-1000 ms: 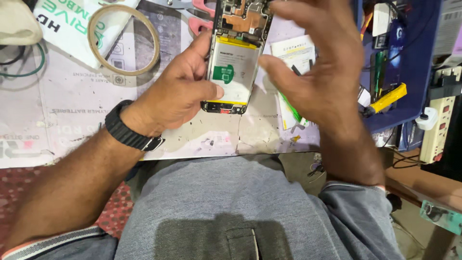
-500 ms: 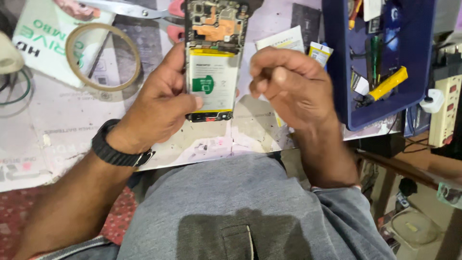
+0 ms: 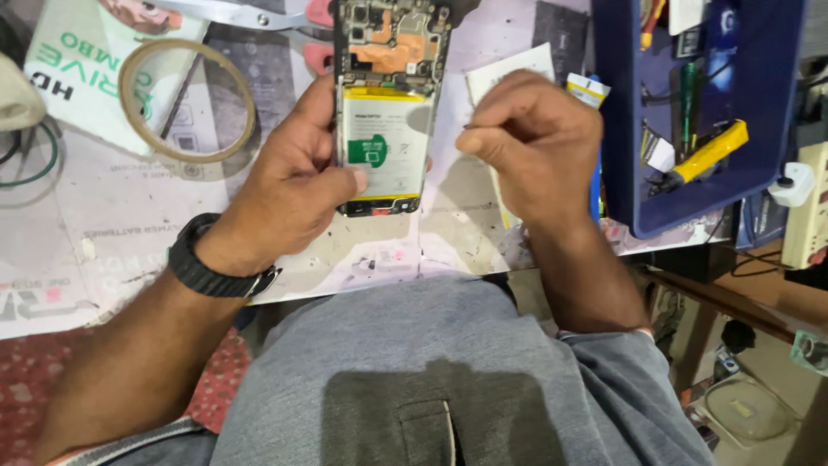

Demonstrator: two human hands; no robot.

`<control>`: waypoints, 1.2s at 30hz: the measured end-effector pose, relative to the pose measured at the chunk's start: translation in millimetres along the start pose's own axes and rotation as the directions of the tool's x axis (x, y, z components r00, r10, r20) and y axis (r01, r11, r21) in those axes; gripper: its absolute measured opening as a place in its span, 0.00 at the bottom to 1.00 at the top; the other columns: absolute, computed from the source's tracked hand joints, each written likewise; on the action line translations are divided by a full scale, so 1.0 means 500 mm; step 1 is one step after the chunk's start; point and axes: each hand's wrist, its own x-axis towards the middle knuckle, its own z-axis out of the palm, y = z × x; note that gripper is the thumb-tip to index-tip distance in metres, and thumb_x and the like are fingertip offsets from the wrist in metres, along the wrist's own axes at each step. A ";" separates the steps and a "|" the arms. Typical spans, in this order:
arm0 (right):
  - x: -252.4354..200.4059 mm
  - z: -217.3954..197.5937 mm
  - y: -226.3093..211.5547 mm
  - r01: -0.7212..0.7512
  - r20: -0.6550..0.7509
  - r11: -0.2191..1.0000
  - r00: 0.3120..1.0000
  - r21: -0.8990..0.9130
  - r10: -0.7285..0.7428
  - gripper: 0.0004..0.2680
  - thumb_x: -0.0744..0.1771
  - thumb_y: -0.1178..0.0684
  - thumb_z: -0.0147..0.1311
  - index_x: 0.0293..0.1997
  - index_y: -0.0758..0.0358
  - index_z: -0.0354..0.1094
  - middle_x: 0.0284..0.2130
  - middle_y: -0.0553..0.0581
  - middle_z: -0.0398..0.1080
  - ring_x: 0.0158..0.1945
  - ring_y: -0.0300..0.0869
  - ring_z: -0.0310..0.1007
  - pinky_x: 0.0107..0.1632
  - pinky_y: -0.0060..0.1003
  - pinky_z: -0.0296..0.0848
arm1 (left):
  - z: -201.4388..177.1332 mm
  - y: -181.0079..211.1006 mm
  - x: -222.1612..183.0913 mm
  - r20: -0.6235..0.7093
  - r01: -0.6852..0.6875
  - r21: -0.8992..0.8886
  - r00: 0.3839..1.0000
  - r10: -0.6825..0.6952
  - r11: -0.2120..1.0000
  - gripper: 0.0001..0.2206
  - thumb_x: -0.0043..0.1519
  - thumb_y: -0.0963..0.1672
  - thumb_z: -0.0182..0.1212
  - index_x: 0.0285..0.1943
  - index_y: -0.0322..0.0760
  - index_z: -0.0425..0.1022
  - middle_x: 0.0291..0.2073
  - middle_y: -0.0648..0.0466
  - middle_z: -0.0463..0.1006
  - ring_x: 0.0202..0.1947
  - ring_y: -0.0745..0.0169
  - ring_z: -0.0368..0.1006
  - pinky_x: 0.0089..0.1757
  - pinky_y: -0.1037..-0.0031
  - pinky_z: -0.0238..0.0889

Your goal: The person applies adhesive to a new phone battery and places it into the phone chassis. They then connect the battery ribbon cable to the motherboard.

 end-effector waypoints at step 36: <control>-0.008 0.076 -0.060 0.551 0.409 0.505 0.833 -0.664 -0.372 0.12 0.66 0.60 0.70 0.51 0.66 0.72 0.55 0.66 0.68 0.47 0.51 0.76 0.46 0.42 0.78 | 0.004 -0.019 -0.001 -0.018 0.155 -0.433 0.983 -0.181 0.888 0.23 0.70 0.39 0.44 0.77 0.28 0.55 0.63 0.43 0.70 0.63 0.51 0.70 0.63 0.59 0.64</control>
